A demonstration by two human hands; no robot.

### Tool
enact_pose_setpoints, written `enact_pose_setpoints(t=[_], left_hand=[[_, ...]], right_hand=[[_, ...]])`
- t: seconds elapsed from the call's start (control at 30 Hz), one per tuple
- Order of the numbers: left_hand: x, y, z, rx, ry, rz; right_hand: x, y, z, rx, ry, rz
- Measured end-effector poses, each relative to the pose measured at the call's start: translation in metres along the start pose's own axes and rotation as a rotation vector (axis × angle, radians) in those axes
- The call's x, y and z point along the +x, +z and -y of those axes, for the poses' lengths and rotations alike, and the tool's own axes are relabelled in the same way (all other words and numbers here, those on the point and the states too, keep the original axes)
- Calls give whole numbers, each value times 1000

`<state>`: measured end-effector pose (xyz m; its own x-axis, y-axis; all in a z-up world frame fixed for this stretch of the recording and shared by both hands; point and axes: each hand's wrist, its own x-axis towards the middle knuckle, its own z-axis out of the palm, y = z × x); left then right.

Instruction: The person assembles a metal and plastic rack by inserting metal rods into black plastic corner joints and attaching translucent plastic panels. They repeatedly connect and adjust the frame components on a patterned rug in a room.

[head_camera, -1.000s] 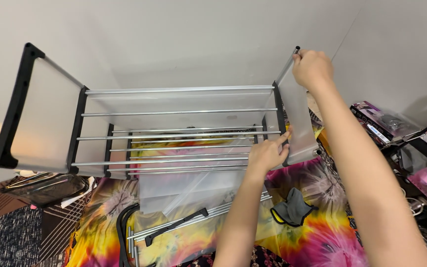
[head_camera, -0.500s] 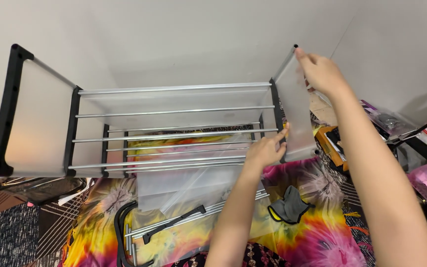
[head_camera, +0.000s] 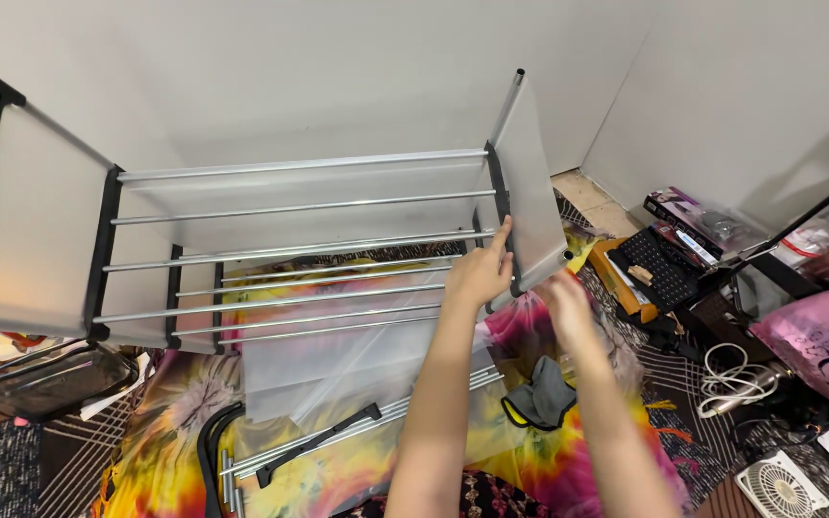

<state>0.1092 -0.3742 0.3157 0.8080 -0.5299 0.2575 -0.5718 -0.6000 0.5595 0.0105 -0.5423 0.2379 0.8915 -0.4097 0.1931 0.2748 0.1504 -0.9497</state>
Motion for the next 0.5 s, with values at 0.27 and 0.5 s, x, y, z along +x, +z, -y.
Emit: enact_pose_setpoints(t=[0.27, 0.5], left_hand=[[4, 7, 6, -36, 42, -35], [11, 2, 4, 44, 46, 20]], right_hand=[[-30, 68, 33, -935, -343, -260], [-20, 65, 43, -1097, -447, -245]])
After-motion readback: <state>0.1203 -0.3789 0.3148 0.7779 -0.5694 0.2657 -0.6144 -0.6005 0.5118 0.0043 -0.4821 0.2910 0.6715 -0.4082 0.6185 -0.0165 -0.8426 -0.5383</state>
